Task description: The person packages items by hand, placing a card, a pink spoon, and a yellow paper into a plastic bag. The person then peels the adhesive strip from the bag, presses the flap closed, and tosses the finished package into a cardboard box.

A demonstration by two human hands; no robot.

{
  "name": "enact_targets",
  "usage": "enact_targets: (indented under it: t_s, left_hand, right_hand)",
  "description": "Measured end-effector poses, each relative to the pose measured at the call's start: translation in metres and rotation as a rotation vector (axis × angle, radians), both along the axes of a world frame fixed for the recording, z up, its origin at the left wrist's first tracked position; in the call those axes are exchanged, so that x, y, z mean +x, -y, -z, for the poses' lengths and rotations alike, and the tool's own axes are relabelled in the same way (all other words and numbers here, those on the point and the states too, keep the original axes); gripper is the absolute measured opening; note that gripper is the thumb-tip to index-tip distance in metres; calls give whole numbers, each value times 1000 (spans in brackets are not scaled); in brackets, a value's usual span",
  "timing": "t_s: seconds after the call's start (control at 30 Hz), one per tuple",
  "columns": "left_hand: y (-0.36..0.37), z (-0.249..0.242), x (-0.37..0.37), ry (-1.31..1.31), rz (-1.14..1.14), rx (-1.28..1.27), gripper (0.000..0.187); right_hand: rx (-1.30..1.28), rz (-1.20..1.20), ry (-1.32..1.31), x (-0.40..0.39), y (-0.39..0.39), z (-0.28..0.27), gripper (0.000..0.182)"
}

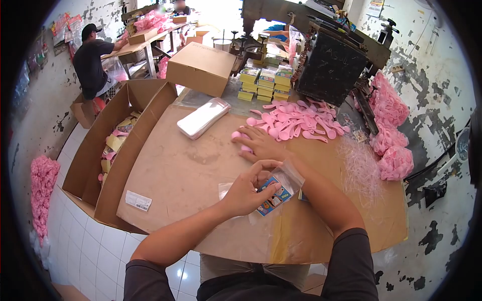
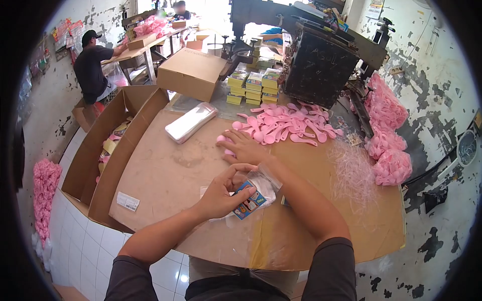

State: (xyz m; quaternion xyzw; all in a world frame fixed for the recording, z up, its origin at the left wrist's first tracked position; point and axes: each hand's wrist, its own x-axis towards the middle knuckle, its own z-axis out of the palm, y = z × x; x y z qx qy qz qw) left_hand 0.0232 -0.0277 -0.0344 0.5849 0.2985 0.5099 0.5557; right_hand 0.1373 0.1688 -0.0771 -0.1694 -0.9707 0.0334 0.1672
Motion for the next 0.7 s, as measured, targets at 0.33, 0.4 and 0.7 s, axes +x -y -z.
enact_targets:
  t_s: [0.33, 0.4, 0.7]
  left_hand:
    - [-4, 5, -2, -121, 68, -37, 35]
    - [-8, 3, -4, -131, 21, -64, 32]
    - [-18, 1, -12, -100, -147, -178, 24]
  right_hand:
    - [-220, 162, -154, 113, 16, -48, 32]
    - [-202, 282, -216, 129, 9, -52, 29]
    - [-184, 495, -135, 128, 54, -38, 27]
